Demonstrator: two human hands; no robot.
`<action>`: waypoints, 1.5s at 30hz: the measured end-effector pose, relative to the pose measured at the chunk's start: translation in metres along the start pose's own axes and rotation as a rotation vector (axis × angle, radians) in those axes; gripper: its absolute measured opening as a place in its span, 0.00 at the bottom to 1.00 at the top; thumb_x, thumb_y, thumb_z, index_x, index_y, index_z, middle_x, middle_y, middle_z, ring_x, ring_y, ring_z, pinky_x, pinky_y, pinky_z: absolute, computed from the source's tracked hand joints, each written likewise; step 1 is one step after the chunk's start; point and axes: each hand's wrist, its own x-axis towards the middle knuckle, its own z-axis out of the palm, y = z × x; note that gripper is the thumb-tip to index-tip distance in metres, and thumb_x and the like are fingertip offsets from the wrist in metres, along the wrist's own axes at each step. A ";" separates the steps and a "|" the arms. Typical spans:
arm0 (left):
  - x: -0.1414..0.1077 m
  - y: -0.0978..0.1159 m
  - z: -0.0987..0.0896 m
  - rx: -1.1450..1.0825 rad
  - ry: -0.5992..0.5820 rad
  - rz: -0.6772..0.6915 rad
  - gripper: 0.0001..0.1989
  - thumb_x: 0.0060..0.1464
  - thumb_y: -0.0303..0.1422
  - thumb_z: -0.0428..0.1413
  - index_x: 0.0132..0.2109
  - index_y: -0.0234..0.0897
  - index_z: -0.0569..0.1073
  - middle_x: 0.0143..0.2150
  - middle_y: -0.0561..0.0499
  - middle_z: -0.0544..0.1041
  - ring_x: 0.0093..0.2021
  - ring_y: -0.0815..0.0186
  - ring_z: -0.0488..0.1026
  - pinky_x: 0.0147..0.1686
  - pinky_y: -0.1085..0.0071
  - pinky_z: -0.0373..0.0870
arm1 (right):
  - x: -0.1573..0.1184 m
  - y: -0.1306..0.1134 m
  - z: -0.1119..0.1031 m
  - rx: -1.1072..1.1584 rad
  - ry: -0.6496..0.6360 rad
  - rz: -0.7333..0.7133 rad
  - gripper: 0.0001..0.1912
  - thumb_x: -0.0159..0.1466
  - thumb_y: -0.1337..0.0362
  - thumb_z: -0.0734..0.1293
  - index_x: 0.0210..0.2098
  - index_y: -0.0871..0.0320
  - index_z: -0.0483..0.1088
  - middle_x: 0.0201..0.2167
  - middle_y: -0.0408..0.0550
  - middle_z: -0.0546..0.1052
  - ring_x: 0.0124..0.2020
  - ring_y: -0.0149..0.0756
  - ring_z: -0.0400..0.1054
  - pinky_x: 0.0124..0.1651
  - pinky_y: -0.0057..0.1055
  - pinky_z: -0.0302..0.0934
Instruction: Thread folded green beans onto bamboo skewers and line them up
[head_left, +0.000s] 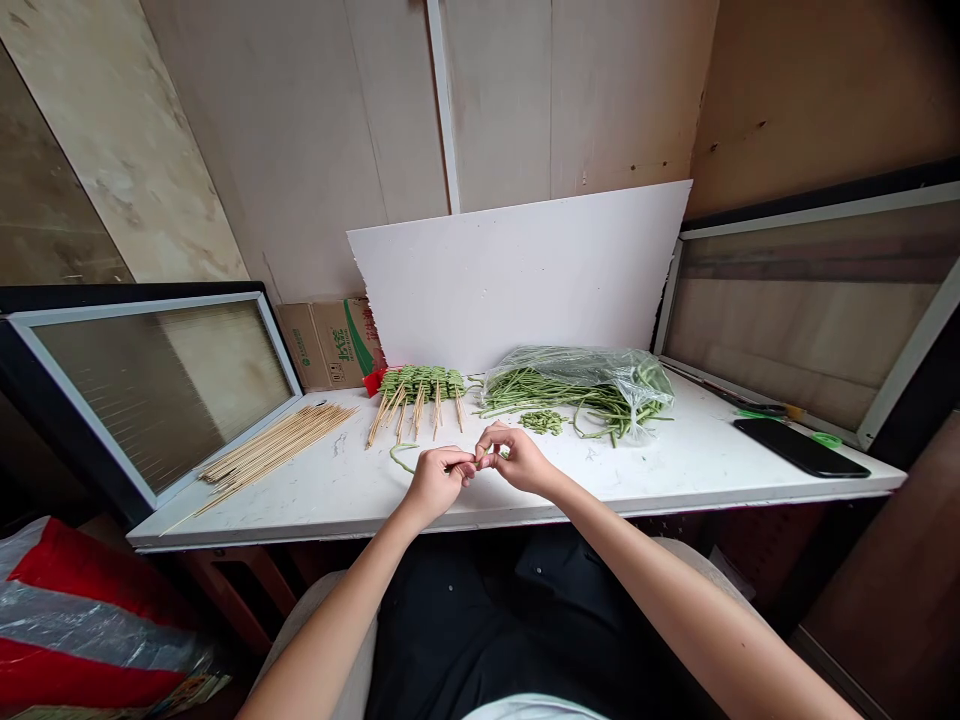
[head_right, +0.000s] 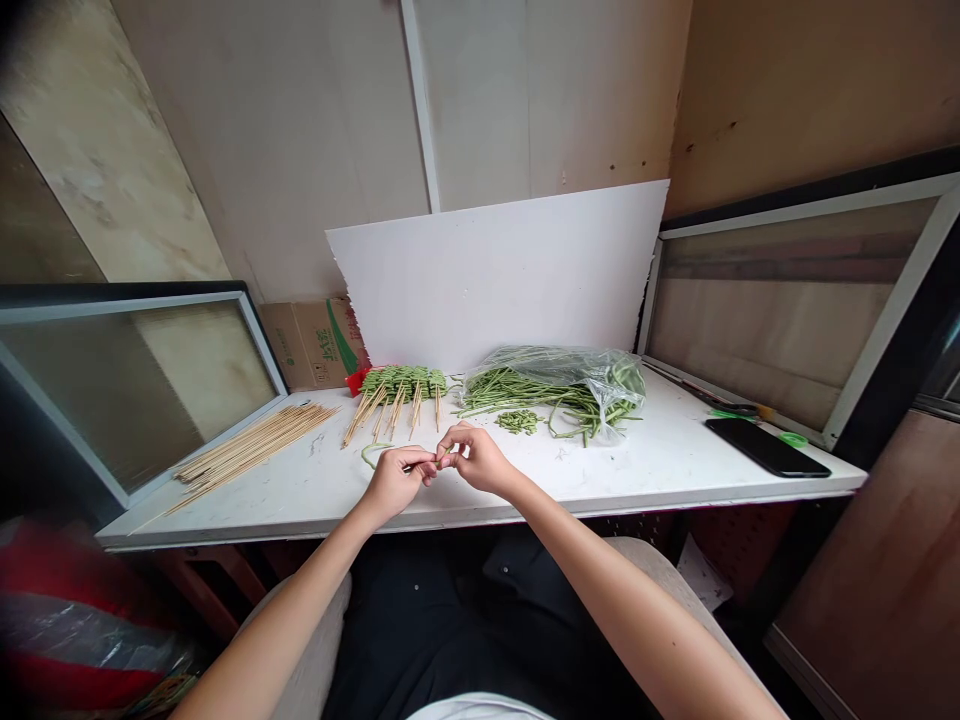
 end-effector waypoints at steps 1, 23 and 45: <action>0.000 -0.001 0.000 -0.034 -0.007 -0.002 0.12 0.58 0.26 0.56 0.28 0.35 0.80 0.27 0.50 0.78 0.24 0.68 0.73 0.30 0.71 0.71 | 0.000 0.002 0.001 0.071 -0.008 0.028 0.03 0.64 0.68 0.73 0.33 0.55 0.79 0.30 0.47 0.79 0.38 0.40 0.70 0.43 0.35 0.63; 0.000 -0.026 0.006 0.006 -0.005 -0.120 0.16 0.66 0.37 0.56 0.52 0.35 0.83 0.43 0.43 0.79 0.33 0.67 0.74 0.34 0.70 0.75 | -0.021 0.087 -0.058 -0.485 0.031 0.362 0.29 0.67 0.41 0.66 0.21 0.57 0.76 0.20 0.49 0.77 0.25 0.39 0.70 0.34 0.33 0.62; 0.002 -0.016 0.008 -0.311 -0.027 -0.271 0.25 0.56 0.41 0.68 0.56 0.33 0.75 0.37 0.48 0.80 0.37 0.62 0.83 0.42 0.63 0.82 | 0.004 -0.002 -0.025 -0.163 -0.094 0.023 0.13 0.68 0.52 0.73 0.39 0.54 0.84 0.36 0.51 0.84 0.39 0.40 0.75 0.40 0.34 0.65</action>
